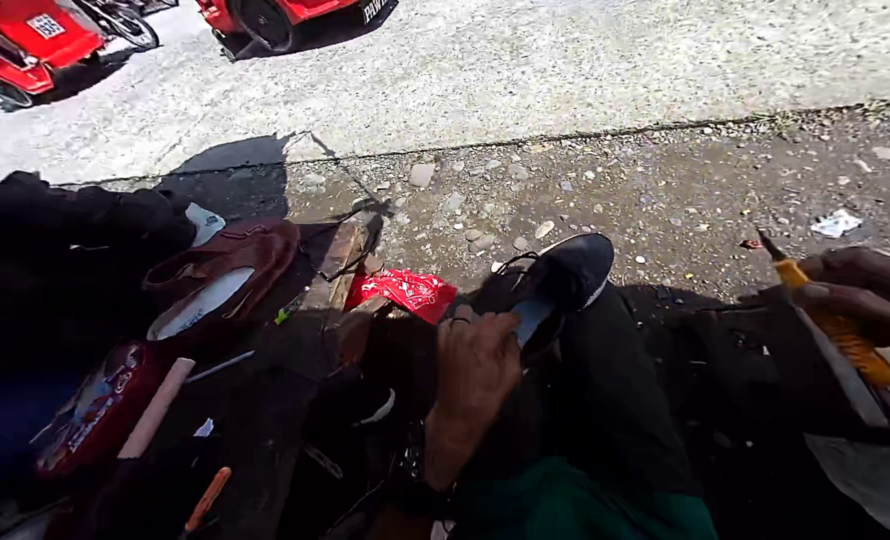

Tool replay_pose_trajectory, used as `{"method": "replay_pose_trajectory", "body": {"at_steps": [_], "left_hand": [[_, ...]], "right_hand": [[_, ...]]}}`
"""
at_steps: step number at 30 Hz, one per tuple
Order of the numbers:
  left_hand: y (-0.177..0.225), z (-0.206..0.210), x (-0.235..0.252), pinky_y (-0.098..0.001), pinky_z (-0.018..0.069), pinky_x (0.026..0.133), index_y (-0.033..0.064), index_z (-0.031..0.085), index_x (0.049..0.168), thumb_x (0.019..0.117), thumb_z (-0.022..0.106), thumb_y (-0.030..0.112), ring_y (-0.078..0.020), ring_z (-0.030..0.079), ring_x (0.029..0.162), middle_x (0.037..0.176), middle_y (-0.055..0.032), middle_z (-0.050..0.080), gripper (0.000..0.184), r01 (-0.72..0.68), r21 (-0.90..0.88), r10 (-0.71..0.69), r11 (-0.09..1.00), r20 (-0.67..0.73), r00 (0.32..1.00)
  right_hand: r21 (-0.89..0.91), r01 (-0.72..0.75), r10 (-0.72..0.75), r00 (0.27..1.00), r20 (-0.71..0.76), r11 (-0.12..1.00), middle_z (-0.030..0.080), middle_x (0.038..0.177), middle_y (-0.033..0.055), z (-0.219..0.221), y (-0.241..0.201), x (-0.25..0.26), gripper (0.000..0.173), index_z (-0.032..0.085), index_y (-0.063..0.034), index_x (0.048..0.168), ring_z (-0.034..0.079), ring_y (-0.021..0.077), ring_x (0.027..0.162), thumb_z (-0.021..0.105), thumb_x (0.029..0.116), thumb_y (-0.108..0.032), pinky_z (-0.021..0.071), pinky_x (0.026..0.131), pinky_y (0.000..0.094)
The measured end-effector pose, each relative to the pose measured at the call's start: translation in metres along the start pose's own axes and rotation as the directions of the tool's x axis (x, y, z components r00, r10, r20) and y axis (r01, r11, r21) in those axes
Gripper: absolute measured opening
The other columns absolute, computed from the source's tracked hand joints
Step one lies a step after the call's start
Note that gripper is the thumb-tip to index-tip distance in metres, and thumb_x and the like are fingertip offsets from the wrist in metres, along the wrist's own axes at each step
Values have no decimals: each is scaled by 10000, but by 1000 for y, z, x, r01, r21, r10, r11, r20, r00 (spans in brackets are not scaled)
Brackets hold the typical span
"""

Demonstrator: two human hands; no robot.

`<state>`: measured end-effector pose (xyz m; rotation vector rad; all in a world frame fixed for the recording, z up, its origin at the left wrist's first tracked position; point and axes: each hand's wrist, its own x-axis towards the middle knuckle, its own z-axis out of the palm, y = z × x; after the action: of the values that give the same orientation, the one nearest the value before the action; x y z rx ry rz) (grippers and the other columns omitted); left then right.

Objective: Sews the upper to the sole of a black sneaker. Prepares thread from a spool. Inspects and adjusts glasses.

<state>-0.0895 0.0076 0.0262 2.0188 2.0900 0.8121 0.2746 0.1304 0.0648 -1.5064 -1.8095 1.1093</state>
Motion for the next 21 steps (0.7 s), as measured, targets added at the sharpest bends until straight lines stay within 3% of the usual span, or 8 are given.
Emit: {"method": "replay_pose_trajectory", "body": {"at_steps": [2,5,8,14,17,21], "left_hand": [[-5,11,-8,-435,480,690,123,799,1044,840,630,104,-232,620,742,763,-20,689,266,-35,-107,28,994,-68,997],[-1,17,-18,-395,462,699,104,791,1044,863,615,105,-193,583,710,726,-5,659,252,-59,-133,47,989,-91,995],[3,19,-22,-382,454,703,98,789,1040,871,611,105,-184,575,715,724,0,661,245,-63,-124,50,990,-105,993],[2,17,-23,-381,433,690,100,789,1034,888,605,109,-173,559,687,725,-1,663,236,-56,-142,39,988,-117,992],[7,21,-25,-392,432,677,95,792,1025,886,595,98,-187,561,675,714,-12,655,242,-60,-95,47,994,-134,990],[12,24,-27,-405,444,676,77,791,1024,897,593,105,-211,578,681,711,-23,662,237,-91,-74,80,993,-130,988]], "right_hand": [[87,138,-147,984,100,987,657,769,-102,23,-4,-14,230,666,-186,1040,609,-4,611,687,864,-332,510,541,169],[26,338,-331,901,282,941,666,842,-96,56,-30,-34,316,691,-157,1101,590,-42,678,709,908,-406,500,573,148],[-175,463,-395,861,319,869,664,813,-92,72,-52,-44,345,710,-179,1095,590,-33,673,659,922,-474,497,562,201],[-250,544,-458,825,331,801,683,878,-106,39,-72,-58,335,737,-194,1131,606,-47,733,652,933,-451,513,598,166],[-504,618,-476,787,394,604,620,759,-65,61,-91,-60,289,728,-206,1044,590,85,649,558,951,-421,425,505,292],[-589,713,-408,701,585,380,482,620,-18,101,-127,-42,182,643,-155,821,515,169,512,592,920,-299,324,424,312]]}}
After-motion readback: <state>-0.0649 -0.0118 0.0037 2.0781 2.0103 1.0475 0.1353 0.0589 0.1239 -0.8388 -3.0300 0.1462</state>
